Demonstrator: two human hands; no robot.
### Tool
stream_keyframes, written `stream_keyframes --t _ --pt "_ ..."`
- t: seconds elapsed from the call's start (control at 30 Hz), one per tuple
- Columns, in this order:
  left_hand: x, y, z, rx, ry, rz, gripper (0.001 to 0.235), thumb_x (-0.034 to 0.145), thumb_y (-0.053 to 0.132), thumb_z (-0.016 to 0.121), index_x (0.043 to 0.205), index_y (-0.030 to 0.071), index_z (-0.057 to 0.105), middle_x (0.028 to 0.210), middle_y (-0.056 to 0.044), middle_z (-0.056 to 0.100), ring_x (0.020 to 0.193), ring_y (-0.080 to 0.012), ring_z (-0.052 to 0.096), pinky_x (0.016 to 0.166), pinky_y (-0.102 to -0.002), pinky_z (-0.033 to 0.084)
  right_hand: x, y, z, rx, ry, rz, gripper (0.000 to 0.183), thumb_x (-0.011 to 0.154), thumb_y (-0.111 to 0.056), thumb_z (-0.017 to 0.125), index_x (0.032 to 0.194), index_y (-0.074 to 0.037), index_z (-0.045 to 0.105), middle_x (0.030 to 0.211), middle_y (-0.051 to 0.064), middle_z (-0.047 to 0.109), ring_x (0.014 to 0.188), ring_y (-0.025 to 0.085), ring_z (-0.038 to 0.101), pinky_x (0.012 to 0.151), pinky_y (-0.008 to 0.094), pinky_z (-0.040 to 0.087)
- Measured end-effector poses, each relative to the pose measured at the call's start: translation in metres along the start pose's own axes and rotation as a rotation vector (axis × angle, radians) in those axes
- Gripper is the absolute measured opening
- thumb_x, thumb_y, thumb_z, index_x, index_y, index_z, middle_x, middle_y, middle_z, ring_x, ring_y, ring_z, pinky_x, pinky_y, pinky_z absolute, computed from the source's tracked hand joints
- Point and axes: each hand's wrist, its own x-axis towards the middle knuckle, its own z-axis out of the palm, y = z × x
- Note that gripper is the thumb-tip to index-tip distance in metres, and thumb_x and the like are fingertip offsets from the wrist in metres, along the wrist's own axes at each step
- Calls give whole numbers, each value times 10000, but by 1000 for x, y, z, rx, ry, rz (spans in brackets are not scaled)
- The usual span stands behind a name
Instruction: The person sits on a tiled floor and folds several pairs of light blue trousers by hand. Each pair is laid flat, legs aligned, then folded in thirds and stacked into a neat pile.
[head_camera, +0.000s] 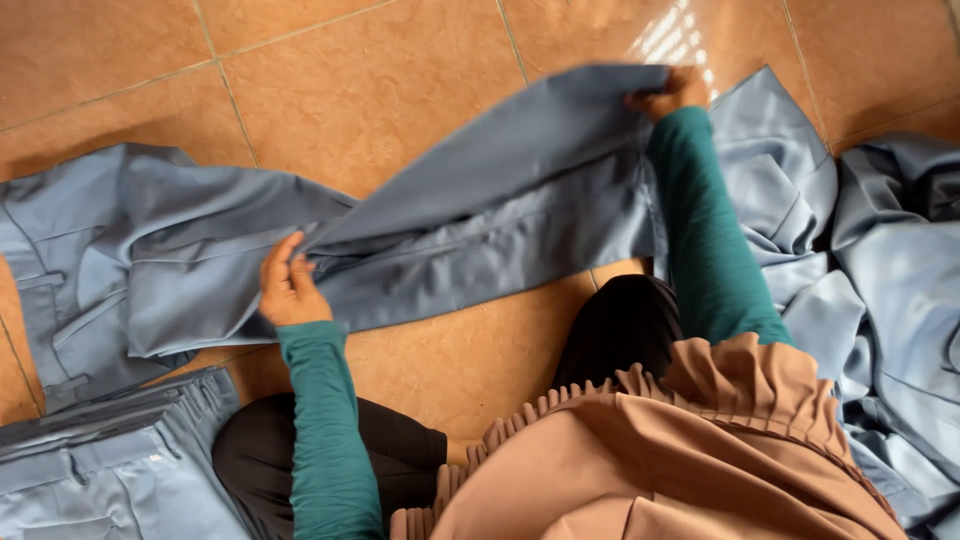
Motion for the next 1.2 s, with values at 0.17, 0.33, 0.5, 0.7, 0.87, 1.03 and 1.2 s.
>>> stream_keyframes --t 0.17,0.33,0.5,0.7,0.87,1.03,1.2 --pt "-4 71 -34 12 150 228 297 964 -113 496 1183 -47 687 1228 -186 660 1170 -314 638 1078 -416 509 -99 -58 -124 583 378 -950 117 929 81 773 845 3 748 894 109 622 872 217 594 773 283 431" --pt "-58 46 -37 65 89 126 338 877 -106 467 1016 14 751 1179 -155 704 1118 -265 664 991 -364 522 -126 -5 -105 759 42 -683 17 894 -58 701 885 -72 700 912 58 679 864 142 627 846 237 486" --pt "-127 -144 -12 426 -274 87 319 878 59 651 1058 290 778 1212 32 721 1205 -200 655 1018 -363 519 -91 106 -14 450 -152 -278 409 820 73 708 1090 -223 787 1029 58 720 985 220 704 863 320 635" --pt "-136 -150 0 565 -470 -181 279 962 202 613 1178 314 749 1288 31 662 1278 -198 602 1105 -357 477 -94 110 8 556 -44 78 223 838 -253 757 1055 -279 800 1053 58 752 1000 215 739 870 351 623" --pt "-145 -97 7 269 133 -134 536 824 63 752 1304 292 684 1286 -32 515 912 -131 719 875 -258 610 -96 72 18 -73 -77 114 708 730 -410 933 1322 -110 688 1305 186 626 1238 354 616 1090 419 492" --pt "-217 -135 27 -435 183 -893 597 961 166 729 1458 242 409 1339 -130 442 1064 -259 649 735 -404 657 -114 56 8 12 -189 162 888 688 -323 966 1440 -79 561 1396 253 503 1317 428 526 1152 474 412" --pt "-188 -48 18 -647 111 -1310 661 980 213 726 1511 289 340 1337 -194 585 1253 -371 625 969 -580 558 -144 72 -68 373 -10 -83 420 755 -210 937 1127 -127 760 1004 137 737 956 299 720 854 403 562"
